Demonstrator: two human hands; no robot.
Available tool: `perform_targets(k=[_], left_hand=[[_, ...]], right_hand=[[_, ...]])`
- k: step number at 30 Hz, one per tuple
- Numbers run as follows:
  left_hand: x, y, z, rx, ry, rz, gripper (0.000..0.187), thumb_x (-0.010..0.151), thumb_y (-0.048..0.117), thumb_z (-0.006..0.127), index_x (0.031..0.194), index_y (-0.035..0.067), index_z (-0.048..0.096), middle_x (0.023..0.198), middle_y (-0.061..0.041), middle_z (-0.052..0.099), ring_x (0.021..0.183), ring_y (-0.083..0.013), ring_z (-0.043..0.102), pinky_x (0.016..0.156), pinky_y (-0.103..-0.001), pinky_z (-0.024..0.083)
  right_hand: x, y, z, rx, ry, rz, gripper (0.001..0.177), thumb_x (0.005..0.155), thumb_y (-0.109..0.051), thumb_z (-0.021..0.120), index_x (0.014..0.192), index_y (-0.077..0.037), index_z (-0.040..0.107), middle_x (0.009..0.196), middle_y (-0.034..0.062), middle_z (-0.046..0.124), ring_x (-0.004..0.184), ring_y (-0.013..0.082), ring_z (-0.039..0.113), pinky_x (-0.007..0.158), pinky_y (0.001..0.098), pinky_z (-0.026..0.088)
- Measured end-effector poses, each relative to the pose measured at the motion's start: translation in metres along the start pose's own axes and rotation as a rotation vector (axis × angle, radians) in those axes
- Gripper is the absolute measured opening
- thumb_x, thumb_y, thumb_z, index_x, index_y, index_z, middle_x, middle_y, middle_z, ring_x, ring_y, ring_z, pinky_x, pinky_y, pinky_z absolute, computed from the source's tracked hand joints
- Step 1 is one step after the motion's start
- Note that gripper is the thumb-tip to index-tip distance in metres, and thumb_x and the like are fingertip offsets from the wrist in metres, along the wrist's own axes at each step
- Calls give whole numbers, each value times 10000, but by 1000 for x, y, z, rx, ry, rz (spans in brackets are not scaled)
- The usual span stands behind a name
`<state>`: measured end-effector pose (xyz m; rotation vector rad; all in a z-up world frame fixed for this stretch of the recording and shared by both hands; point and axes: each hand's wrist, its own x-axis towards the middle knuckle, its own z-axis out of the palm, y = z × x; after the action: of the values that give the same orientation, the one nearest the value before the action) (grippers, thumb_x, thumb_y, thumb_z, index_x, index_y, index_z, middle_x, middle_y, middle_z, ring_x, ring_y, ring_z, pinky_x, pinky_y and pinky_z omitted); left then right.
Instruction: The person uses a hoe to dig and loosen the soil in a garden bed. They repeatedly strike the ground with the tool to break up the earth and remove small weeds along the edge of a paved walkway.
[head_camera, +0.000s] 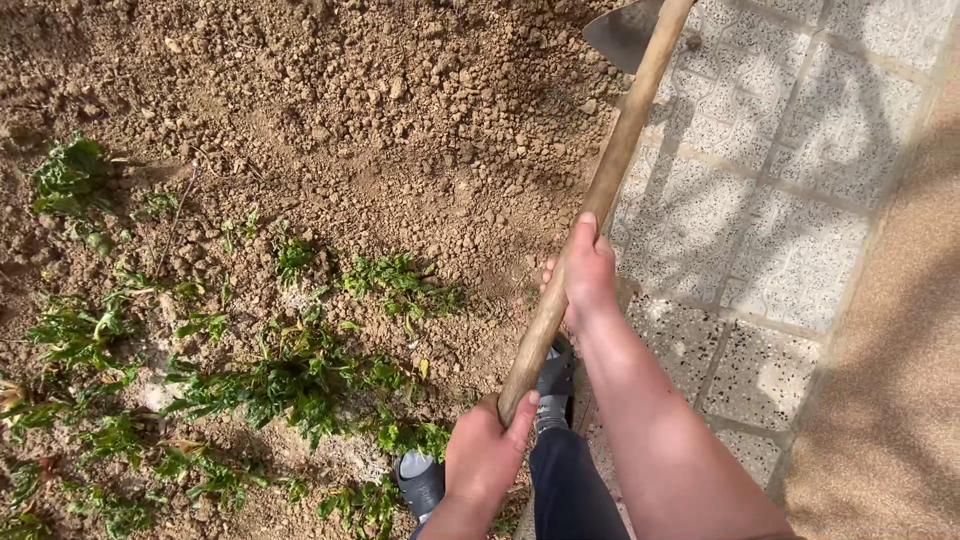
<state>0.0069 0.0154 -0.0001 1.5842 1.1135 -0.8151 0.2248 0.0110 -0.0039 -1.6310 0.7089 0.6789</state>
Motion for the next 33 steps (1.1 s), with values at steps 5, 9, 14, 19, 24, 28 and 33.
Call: perform_targets(k=[5, 9, 14, 19, 24, 28, 33], left_hand=[[7, 17, -1, -16, -7, 111, 633, 846, 798, 471, 973, 221, 698, 810, -86, 744, 843, -330, 727, 714, -462, 532], [-1, 15, 4, -59, -3, 51, 643, 844, 793, 498, 953, 195, 706, 816, -94, 749, 849, -328, 736, 735, -456, 546], [0, -22, 40, -21, -34, -121, 708, 907, 794, 455, 933, 122, 678, 953, -141, 748, 997, -405, 685, 807, -524, 499], [-2, -7, 18, -25, -119, -186, 728, 882, 825, 420, 962, 142, 659, 949, -115, 750, 972, -381, 701, 803, -484, 512], [-6, 2, 6, -53, -125, -164, 718, 892, 816, 424, 960, 135, 642, 940, -116, 752, 962, -375, 708, 801, -474, 516], [-18, -8, 5, -50, -63, -75, 701, 917, 767, 430, 1005, 121, 689, 980, -151, 754, 1003, -411, 701, 841, -506, 530], [-30, -23, -8, 29, -21, -25, 651, 931, 746, 446, 989, 141, 678, 933, -125, 759, 924, -370, 723, 786, -505, 536]], right_hand=[[-1, -21, -8, 94, 35, -161, 380, 1067, -450, 414, 1050, -79, 491, 686, 47, 498, 501, 166, 464, 421, 320, 439], [8, 6, -9, 28, 26, -145, 378, 1059, -469, 385, 1106, -98, 443, 744, 61, 506, 536, 165, 482, 431, 309, 454], [27, 88, -11, -111, 27, 122, 440, 1044, -528, 389, 1166, -114, 476, 656, 59, 486, 455, 166, 440, 361, 318, 413], [23, 74, -2, -242, 72, 165, 472, 1049, -573, 361, 1028, -113, 466, 655, 32, 509, 476, 160, 455, 425, 329, 429], [28, 68, 2, -212, 62, 184, 480, 1044, -588, 372, 1019, -111, 422, 632, 51, 496, 423, 185, 451, 356, 376, 472], [14, 65, -3, -240, 38, 241, 506, 1047, -579, 350, 1140, -88, 432, 738, 73, 533, 541, 193, 487, 473, 367, 483], [-29, 51, -2, -68, -34, 103, 504, 1041, -568, 338, 1142, -81, 415, 682, 71, 516, 493, 193, 475, 426, 357, 465]])
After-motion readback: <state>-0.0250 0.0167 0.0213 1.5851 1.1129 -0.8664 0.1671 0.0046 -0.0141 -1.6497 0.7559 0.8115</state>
